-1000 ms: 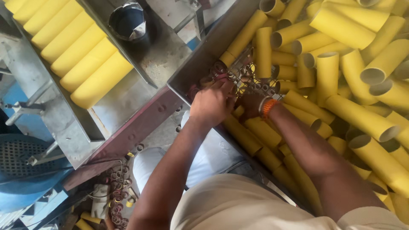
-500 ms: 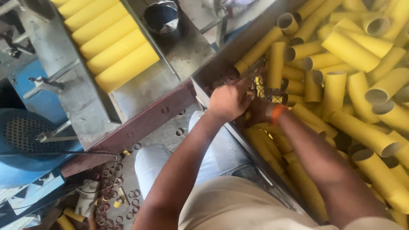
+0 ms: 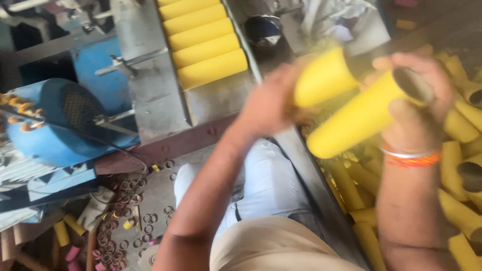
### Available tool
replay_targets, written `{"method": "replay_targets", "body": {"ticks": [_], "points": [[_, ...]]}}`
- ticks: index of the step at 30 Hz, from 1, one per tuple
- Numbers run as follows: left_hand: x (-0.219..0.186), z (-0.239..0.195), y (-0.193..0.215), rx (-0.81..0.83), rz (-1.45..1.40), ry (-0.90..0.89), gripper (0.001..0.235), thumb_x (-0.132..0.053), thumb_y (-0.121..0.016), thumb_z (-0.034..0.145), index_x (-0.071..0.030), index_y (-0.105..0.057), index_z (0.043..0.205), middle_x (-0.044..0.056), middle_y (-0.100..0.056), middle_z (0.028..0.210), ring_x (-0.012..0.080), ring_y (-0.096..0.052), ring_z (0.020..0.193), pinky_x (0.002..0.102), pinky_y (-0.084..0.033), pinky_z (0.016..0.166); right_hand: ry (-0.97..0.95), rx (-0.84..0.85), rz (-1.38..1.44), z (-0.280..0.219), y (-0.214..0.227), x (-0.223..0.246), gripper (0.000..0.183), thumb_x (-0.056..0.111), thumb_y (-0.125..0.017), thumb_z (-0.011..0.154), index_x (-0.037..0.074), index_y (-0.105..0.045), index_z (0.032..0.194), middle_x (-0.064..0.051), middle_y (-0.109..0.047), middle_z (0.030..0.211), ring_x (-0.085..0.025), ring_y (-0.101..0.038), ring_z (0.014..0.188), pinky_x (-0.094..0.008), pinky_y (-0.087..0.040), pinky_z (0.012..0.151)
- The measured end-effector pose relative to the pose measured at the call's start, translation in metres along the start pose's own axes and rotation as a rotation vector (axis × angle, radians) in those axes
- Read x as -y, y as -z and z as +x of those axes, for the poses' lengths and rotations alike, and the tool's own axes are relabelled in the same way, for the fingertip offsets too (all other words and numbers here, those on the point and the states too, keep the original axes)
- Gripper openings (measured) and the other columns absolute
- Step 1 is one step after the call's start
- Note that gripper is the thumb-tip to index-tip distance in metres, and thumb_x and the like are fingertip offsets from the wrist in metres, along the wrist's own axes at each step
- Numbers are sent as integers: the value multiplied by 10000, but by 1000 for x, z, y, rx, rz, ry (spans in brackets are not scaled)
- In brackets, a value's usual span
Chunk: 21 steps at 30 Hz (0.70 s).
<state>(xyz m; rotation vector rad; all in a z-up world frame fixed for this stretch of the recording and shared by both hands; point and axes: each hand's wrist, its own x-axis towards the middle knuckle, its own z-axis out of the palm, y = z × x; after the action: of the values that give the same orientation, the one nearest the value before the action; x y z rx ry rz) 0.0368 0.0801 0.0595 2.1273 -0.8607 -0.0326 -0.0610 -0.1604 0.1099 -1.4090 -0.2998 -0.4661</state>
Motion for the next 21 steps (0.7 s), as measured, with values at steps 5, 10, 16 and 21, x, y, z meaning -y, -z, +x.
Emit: {"method": "replay_targets", "body": {"ticks": [5,10,16,21], "points": [[97,-28,48,-211,490,70,723,-172,-797,754,-147,-528,1425,119,-645,1249,375,-617,1158,521,-489,982,9,-71,337,21,-68,-69,820,429,-844,998,59,-399,1580,-84,-638,1261,-186,-613,1080,-373,-527,974],[165,-28,39,-197,727,139,688,-182,-781,735,-167,-550,1383,115,-652,1219,351,-612,1168,543,-435,1065,11,-145,303,32,-104,-124,793,396,-815,1009,26,-426,1593,-72,-612,1313,-203,-602,1212,-378,-493,1066],[139,-34,43,-411,200,38,572,-228,-783,942,-105,-523,1436,144,-620,1378,378,-597,1257,510,-459,1108,-50,-250,186,32,-126,-169,644,413,-705,1053,5,-497,1507,-90,-595,1392,-182,-565,1267,-347,-454,1137],[103,-29,32,-127,303,137,781,-269,-802,767,-69,-468,1445,170,-623,1274,390,-601,1182,524,-473,997,-112,-145,-145,32,-137,-168,550,436,-600,1094,7,-579,1437,-90,-602,1443,-180,-561,1343,-325,-423,1167]]}}
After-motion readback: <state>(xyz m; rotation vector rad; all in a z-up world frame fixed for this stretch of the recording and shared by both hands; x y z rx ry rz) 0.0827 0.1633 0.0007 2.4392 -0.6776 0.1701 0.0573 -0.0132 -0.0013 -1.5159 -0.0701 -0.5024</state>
